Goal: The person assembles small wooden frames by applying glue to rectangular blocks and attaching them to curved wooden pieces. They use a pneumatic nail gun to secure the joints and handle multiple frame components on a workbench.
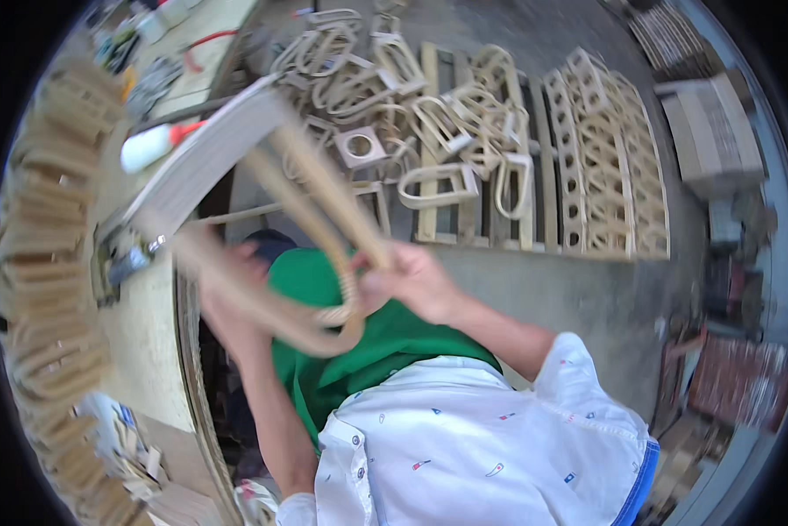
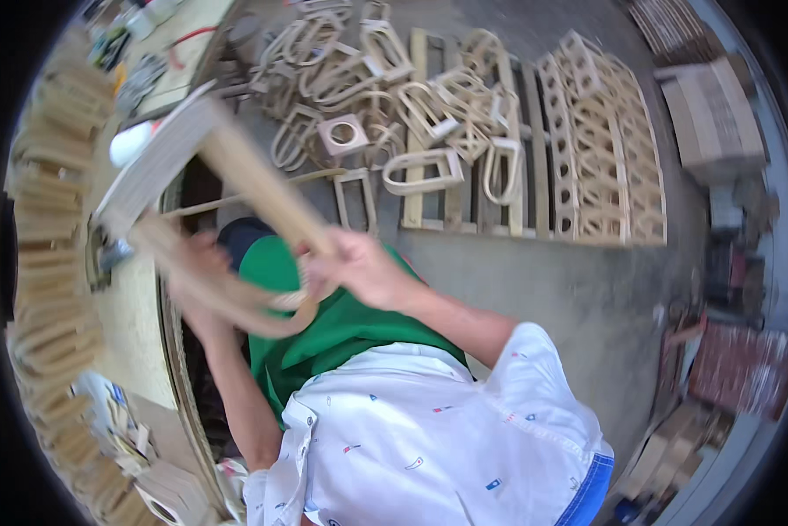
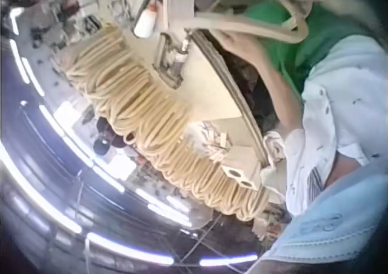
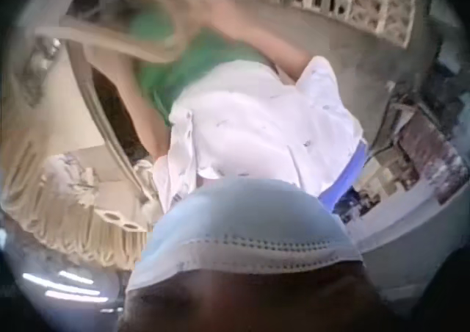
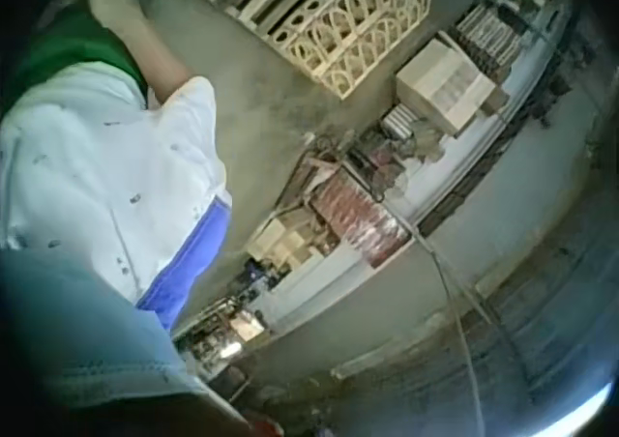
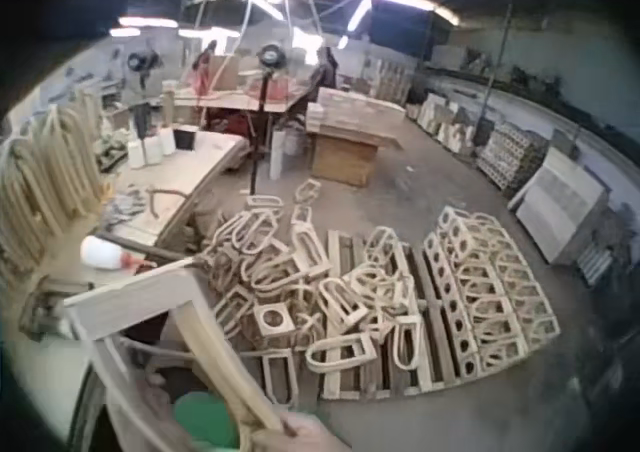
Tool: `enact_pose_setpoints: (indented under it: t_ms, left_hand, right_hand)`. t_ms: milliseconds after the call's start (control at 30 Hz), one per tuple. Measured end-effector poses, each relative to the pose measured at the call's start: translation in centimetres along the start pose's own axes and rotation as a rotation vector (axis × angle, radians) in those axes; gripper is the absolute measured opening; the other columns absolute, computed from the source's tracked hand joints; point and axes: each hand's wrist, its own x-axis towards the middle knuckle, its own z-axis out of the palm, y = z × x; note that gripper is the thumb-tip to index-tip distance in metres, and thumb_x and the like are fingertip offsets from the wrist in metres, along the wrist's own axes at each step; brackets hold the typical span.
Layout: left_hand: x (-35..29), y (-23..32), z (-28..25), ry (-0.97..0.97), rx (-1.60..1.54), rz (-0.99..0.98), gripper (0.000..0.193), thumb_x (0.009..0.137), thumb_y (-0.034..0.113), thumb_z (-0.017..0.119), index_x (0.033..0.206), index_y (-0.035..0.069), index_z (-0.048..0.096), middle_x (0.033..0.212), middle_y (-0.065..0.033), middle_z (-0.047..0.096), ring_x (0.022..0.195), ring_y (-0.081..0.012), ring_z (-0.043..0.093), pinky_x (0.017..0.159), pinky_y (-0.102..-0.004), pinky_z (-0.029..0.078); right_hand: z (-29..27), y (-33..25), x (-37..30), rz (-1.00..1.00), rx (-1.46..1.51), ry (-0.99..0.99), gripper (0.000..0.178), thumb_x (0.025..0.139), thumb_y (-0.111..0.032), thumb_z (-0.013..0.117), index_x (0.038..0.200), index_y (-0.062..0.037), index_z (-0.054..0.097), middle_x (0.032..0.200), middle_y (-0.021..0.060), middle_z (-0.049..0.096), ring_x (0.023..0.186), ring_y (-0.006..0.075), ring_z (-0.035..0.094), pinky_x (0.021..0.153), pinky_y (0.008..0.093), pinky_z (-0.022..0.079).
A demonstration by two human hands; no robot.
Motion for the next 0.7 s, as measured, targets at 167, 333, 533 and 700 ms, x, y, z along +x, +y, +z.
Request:
enact_pose_setpoints:
  t_ms: [167,333,533,700]
  left_hand:
    - [-0.1,-3.5,6.6,-0.656,0.312,0.058,0.041,0.089,0.004,0.058,0.128,-0.004,0.051,0.110,-0.0100,0.062,0.099,-0.0150,0.059,0.086,-0.0261,0.046]
    - [0.0,-4.5,2.3,-0.456,0.322,-0.327,0.030,0.088,0.007,0.060,0.116,-0.006,0.060,0.090,-0.0082,0.066,0.085,-0.0143,0.063,0.080,-0.0255,0.047]
    - [-2.4,-6.2,-10.3,-0.044,0.150,-0.356,0.028,0.093,0.010,0.057,0.115,-0.007,0.057,0.084,-0.0024,0.053,0.073,-0.0091,0.048,0.068,-0.0219,0.041]
    - [-6.6,-8.2,-15.6,0.192,-0.008,-0.404,0.022,0.093,0.008,0.058,0.112,-0.002,0.057,0.081,-0.0050,0.059,0.069,-0.0094,0.053,0.067,-0.0212,0.046]
  right_hand:
    - [-9.0,2.1,-6.0,-0.208,0.171,0.583,0.022,0.092,-0.014,0.059,0.110,-0.0011,0.055,0.064,-0.0018,0.045,0.052,0.0074,0.042,0.055,0.0284,0.045]
    - [-19.1,6.6,-2.0,-0.031,-0.020,0.949,0.016,0.089,-0.017,0.061,0.092,-0.0024,0.056,0.059,-0.0029,0.043,0.048,0.0068,0.040,0.045,0.0265,0.040]
    - [-28.6,2.4,8.9,-0.084,-0.101,1.007,0.008,0.082,-0.009,0.058,0.080,-0.0016,0.056,0.054,-0.0015,0.043,0.042,0.0100,0.042,0.037,0.0282,0.036]
    - [-36.5,-5.6,15.0,-0.235,-0.251,1.249,0.021,0.082,-0.014,0.060,0.080,0.0068,0.064,0.061,0.0109,0.059,0.041,0.0189,0.055,0.037,0.0350,0.041]
